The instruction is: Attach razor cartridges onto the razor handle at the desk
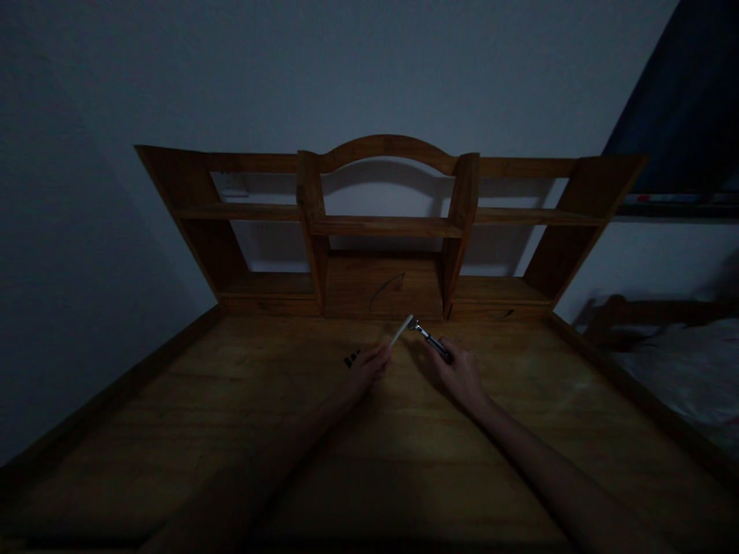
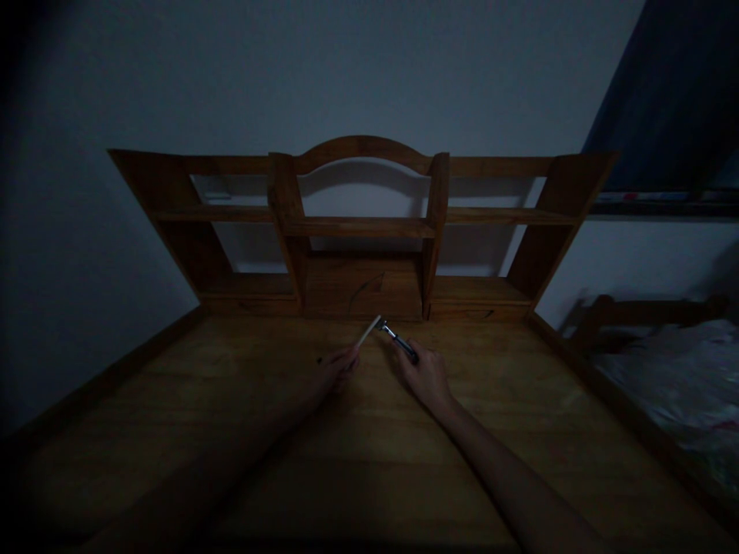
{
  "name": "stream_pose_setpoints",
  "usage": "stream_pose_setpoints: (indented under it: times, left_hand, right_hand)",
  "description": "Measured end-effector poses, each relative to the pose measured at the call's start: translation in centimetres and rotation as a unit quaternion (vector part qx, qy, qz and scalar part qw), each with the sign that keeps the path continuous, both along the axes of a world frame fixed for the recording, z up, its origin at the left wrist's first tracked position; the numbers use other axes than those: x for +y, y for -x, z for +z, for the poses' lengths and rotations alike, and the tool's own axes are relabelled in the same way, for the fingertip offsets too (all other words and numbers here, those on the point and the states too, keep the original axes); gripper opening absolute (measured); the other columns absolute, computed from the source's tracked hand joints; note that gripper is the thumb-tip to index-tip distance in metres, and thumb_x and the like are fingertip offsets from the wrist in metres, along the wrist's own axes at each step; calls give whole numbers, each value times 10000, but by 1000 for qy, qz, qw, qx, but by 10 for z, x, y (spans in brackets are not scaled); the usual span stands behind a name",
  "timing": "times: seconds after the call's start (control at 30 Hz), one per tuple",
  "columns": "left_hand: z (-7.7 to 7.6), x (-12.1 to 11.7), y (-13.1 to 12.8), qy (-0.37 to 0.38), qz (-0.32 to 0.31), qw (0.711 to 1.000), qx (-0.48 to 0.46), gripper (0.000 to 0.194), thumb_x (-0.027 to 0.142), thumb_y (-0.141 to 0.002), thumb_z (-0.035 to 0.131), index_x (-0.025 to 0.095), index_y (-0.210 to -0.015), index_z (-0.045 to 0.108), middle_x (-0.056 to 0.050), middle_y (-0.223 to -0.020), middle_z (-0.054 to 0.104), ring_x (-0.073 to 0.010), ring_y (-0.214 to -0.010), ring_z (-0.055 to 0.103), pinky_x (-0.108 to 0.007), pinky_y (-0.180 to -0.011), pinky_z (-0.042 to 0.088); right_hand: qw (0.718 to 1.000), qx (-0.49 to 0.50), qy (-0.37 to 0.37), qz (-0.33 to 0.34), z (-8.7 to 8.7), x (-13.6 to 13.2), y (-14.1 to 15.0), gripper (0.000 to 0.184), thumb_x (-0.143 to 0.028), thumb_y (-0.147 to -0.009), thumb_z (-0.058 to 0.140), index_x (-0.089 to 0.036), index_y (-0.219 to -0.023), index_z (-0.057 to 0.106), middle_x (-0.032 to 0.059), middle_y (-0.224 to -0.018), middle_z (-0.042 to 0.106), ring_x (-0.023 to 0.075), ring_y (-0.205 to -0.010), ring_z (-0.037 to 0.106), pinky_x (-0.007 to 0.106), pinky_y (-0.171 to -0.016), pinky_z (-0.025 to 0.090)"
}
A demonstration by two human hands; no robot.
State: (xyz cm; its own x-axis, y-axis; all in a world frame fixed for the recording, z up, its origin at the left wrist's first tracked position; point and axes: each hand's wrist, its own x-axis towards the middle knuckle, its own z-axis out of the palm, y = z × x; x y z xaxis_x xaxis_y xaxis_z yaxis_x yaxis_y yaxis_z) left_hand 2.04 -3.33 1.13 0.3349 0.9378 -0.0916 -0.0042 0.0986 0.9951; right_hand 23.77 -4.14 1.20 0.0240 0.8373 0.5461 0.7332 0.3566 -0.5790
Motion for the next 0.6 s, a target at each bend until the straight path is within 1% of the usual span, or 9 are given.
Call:
stream_pose_setpoints:
  times: [0.1, 0.2, 0.3, 0.37, 0.5, 0.6]
  left_hand:
    - [-2, 1, 0, 8, 11, 1000, 10, 462, 633, -784, 491, 182, -691, 455, 79, -518, 311, -51, -400, 241, -194, -378, 158]
    - [0, 2, 1, 10, 23, 1000, 4, 447, 616, -796, 485, 183, -695, 450, 79, -522, 302, -50, -402, 231, -192, -380, 153]
    - [2, 0, 1, -4, 6, 1000, -3, 439, 605, -801, 486, 179, -698, 461, 75, -528, 316, -48, -406, 238, -186, -386, 163]
    - [2, -1, 1, 0, -2, 1000, 2, 441, 607, -795, 490, 179, -694, 465, 73, -521, 329, -49, -400, 252, -185, -383, 171]
    - [-3, 1, 0, 29, 18, 999, 1, 439, 615, -785, 494, 187, -695, 457, 83, -502, 300, -52, -383, 228, -189, -367, 158]
    - [-6, 2, -1, 20, 15, 1000, -7, 443, 619, -783, 501, 186, -695, 461, 83, -501, 302, -50, -382, 226, -192, -366, 152]
  right_hand:
    - [1000, -2, -1, -2, -1, 1, -1, 359, -470, -885, 474, -177, -750, 633, 3, -598, 607, 144, -537, 571, 221, -504, 328]
    - [1000, -4, 1, -6, -2, 2, -2, 349, -465, -884, 476, -174, -786, 642, 13, -632, 633, 155, -560, 592, 224, -517, 341]
    - [1000, 0, 8, -5, -3, 2, -2, 337, -459, -882, 479, -174, -817, 648, 20, -644, 644, 166, -576, 607, 226, -515, 347]
    - [1000, 2, 11, -1, -3, 2, -1, 345, -461, -884, 473, -173, -806, 647, 21, -637, 641, 167, -569, 606, 228, -511, 349]
    - [1000, 16, 9, 8, 0, 1, 0, 347, -455, -888, 468, -169, -823, 654, 28, -667, 658, 170, -587, 619, 229, -522, 365]
    - [1000, 14, 10, 12, 1, 0, 0, 343, -447, -891, 467, -167, -844, 661, 31, -671, 661, 173, -591, 621, 231, -528, 368]
